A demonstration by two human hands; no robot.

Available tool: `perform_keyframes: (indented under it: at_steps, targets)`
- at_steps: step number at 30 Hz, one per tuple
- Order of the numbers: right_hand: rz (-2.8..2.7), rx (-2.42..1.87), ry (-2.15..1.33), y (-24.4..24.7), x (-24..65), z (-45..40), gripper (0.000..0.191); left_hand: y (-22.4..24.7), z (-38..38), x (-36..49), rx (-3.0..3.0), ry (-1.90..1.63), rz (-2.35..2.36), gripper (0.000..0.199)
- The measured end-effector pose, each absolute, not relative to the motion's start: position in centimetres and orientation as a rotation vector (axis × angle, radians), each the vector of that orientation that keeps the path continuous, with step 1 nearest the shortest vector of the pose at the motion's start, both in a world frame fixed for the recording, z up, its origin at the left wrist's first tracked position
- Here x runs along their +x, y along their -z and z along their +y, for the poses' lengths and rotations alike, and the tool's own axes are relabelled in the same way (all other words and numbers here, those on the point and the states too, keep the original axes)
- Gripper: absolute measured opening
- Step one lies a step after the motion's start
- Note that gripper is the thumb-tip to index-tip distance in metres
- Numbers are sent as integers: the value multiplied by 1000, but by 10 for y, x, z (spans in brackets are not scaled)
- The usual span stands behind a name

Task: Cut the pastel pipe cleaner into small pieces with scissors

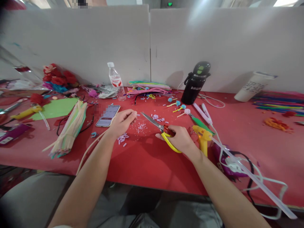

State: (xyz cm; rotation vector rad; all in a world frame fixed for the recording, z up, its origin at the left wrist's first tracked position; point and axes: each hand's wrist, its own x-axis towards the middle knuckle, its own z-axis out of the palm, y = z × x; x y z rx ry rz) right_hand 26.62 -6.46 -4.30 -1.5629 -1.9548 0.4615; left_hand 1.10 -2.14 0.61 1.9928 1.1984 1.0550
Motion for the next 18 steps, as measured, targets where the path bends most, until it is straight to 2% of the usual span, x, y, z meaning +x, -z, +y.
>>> perform_keyframes:
  at_steps: [18]
  targets:
    - [-1982,-1574,-511,43,267,-63,58,-3,-20,11,1957,-1068,1153,29]
